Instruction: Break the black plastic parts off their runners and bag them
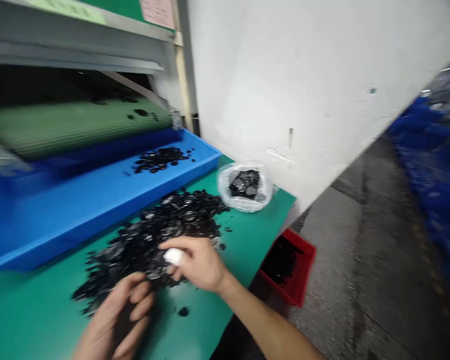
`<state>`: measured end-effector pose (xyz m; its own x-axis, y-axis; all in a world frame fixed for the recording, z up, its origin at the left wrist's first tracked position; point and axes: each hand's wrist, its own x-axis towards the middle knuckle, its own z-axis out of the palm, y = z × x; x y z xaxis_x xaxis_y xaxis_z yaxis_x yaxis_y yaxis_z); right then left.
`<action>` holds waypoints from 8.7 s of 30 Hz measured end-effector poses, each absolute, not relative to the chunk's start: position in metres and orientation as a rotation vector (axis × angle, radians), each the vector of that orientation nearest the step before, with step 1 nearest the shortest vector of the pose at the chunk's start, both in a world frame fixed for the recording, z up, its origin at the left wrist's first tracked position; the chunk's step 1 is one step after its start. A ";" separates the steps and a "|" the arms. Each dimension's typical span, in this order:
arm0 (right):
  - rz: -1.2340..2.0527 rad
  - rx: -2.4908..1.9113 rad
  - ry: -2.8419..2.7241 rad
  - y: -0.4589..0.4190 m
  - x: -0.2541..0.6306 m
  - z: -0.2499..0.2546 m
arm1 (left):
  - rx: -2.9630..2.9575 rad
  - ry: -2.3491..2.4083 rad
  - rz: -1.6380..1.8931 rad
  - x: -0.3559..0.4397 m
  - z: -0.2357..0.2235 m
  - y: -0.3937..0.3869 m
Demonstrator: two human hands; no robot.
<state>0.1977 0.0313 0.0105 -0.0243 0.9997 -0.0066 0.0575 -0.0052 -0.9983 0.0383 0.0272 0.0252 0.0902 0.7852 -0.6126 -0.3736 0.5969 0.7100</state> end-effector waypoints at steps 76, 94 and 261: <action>0.577 -1.537 -1.613 0.025 0.273 -0.001 | 0.368 0.791 0.959 0.036 0.012 0.014; 0.377 -1.236 -1.581 0.014 0.195 -0.001 | 0.973 1.064 0.864 0.043 0.005 0.005; 0.075 -1.639 -2.100 0.070 0.214 0.012 | 0.468 0.765 1.075 0.034 0.014 0.015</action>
<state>0.2141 0.0701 0.0122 -0.1743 0.9282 0.3288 0.9025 0.2842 -0.3237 0.0345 0.0148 0.0139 0.2629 0.9082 -0.3257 -0.6052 0.4181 0.6774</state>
